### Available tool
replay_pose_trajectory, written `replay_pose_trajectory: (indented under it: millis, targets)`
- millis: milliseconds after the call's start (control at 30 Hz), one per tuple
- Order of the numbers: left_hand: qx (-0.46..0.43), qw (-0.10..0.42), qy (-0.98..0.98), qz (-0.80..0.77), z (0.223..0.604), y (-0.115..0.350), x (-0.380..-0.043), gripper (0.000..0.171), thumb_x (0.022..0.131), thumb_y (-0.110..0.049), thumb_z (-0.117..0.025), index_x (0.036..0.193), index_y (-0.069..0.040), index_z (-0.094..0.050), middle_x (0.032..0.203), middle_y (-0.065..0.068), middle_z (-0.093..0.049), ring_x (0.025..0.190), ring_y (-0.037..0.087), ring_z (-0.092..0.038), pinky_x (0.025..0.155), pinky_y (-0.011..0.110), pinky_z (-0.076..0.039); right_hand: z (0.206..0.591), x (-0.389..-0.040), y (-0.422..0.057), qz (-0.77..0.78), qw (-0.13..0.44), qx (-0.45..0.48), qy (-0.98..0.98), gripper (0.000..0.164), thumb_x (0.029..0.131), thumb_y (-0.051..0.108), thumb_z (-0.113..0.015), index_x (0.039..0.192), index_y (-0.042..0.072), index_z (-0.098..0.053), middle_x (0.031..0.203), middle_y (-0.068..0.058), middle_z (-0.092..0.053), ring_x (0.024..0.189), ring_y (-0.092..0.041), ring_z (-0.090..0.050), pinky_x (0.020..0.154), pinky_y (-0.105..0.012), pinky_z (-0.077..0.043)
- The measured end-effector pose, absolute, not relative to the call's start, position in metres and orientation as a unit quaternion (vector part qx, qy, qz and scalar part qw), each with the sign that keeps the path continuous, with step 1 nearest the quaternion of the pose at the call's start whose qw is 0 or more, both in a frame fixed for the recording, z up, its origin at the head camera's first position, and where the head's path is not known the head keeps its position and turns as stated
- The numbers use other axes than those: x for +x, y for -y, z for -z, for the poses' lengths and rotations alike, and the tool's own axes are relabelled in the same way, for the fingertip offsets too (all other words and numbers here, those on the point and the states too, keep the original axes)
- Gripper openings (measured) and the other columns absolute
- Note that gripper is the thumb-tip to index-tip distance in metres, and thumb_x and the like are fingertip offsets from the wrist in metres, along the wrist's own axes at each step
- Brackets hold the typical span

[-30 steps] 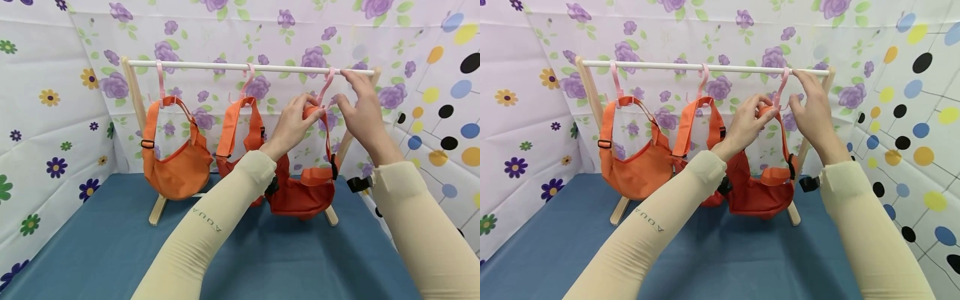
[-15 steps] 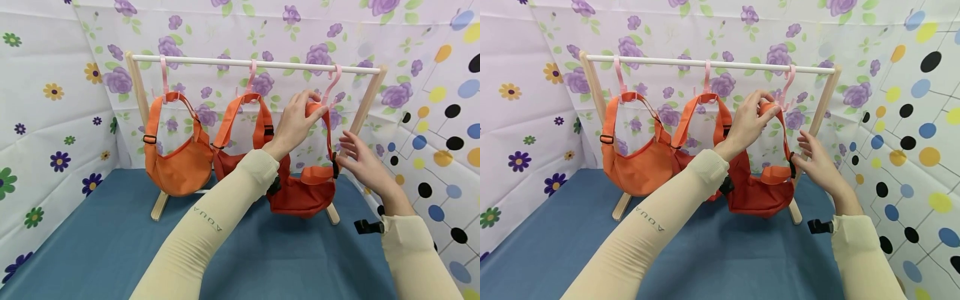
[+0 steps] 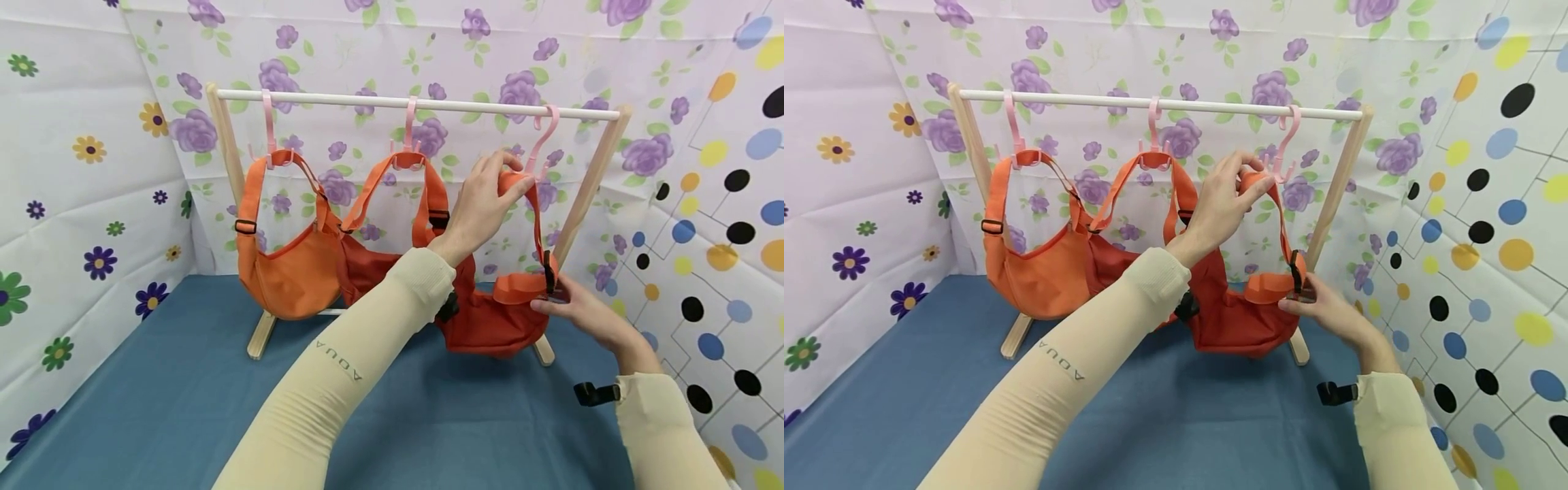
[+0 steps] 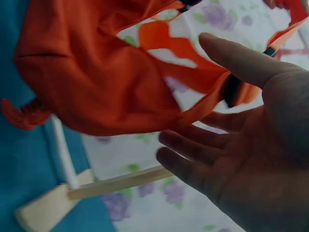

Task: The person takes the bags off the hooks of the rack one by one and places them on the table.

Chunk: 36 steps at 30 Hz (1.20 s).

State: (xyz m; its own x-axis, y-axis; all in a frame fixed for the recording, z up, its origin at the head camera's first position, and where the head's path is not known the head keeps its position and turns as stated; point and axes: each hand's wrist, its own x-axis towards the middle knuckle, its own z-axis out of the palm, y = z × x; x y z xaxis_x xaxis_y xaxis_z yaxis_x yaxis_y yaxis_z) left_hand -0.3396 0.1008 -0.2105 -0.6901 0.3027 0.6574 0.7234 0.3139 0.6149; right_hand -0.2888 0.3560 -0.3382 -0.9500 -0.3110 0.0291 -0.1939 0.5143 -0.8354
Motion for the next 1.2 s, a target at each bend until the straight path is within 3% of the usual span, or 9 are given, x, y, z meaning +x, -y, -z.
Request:
replay_pose_trajectory:
  millis: [133,233,333,500,600,900,1200]
  targets:
    - [-0.323,0.218,0.781,0.488,0.214,-0.099,-0.339,0.033,0.107,-0.041,-0.059,0.129,-0.017,-0.057,0.125,0.001,-0.055,0.092,0.012,-0.057,0.076,0.022,-0.049,0.361,-0.294,-0.359,0.473,0.087,-0.122,-0.868,0.074,0.104,0.033,-0.066,0.161,0.003,-0.029,0.153,-0.026,-0.045,0.138,-0.044,-0.043,0.113,-0.07,-0.031]
    - [-0.319,0.216,0.783,0.489,0.217,-0.097,-0.339,0.033,0.106,-0.042,-0.06,0.129,-0.017,-0.057,0.122,0.001,-0.055,0.09,0.012,-0.058,0.074,0.022,-0.049,0.373,-0.297,-0.36,0.484,0.087,-0.111,-0.864,0.066,0.104,0.033,-0.066,0.154,-0.002,-0.039,0.144,-0.024,-0.054,0.125,-0.031,-0.058,0.108,-0.054,-0.046]
    - [-0.316,0.211,0.786,0.487,0.22,-0.094,-0.34,0.032,0.106,-0.042,-0.06,0.127,-0.018,-0.057,0.121,0.001,-0.055,0.088,0.013,-0.058,0.072,0.022,-0.049,0.379,-0.297,-0.364,0.511,0.084,-0.116,-0.848,0.057,0.106,0.027,-0.064,0.148,-0.005,-0.044,0.134,-0.017,-0.063,0.111,-0.019,-0.066,0.095,-0.038,-0.056]
    - [-0.306,0.212,0.789,0.488,0.228,-0.084,-0.342,0.03,0.107,-0.044,-0.058,0.123,-0.019,-0.058,0.116,0.001,-0.057,0.085,0.014,-0.056,0.069,0.025,-0.047,0.373,-0.291,-0.375,0.57,0.072,-0.136,-0.807,0.03,0.107,0.017,-0.06,0.135,0.007,-0.057,0.114,0.0,-0.07,0.096,-0.013,-0.069,0.083,-0.03,-0.059]
    - [-0.299,0.208,0.79,0.493,0.237,-0.076,-0.344,0.03,0.107,-0.045,-0.057,0.121,-0.019,-0.059,0.107,0.0,-0.058,0.083,0.014,-0.056,0.069,0.026,-0.046,0.363,-0.287,-0.382,0.624,0.065,-0.154,-0.763,0.02,0.109,0.009,-0.055,0.127,0.014,-0.063,0.108,0.002,-0.073,0.09,-0.013,-0.07,0.078,-0.028,-0.059]
    - [-0.283,0.126,0.797,0.519,0.28,-0.052,-0.347,0.032,0.11,-0.043,-0.053,0.123,-0.015,-0.061,0.1,0.002,-0.063,0.07,0.018,-0.062,0.066,0.029,-0.051,0.329,-0.273,-0.39,0.767,0.065,-0.256,-0.585,0.044,0.111,-0.006,-0.029,0.14,0.009,-0.059,0.125,-0.006,-0.071,0.101,-0.018,-0.074,0.084,-0.03,-0.06]
    - [-0.27,0.031,0.812,0.517,0.318,-0.038,-0.348,0.034,0.111,-0.042,-0.049,0.132,-0.017,-0.059,0.112,0.003,-0.066,0.085,0.017,-0.068,0.078,0.032,-0.055,0.307,-0.26,-0.392,0.806,0.058,-0.259,-0.529,0.046,0.112,-0.004,-0.024,0.143,0.005,-0.058,0.125,-0.01,-0.071,0.106,-0.022,-0.074,0.086,-0.035,-0.06]
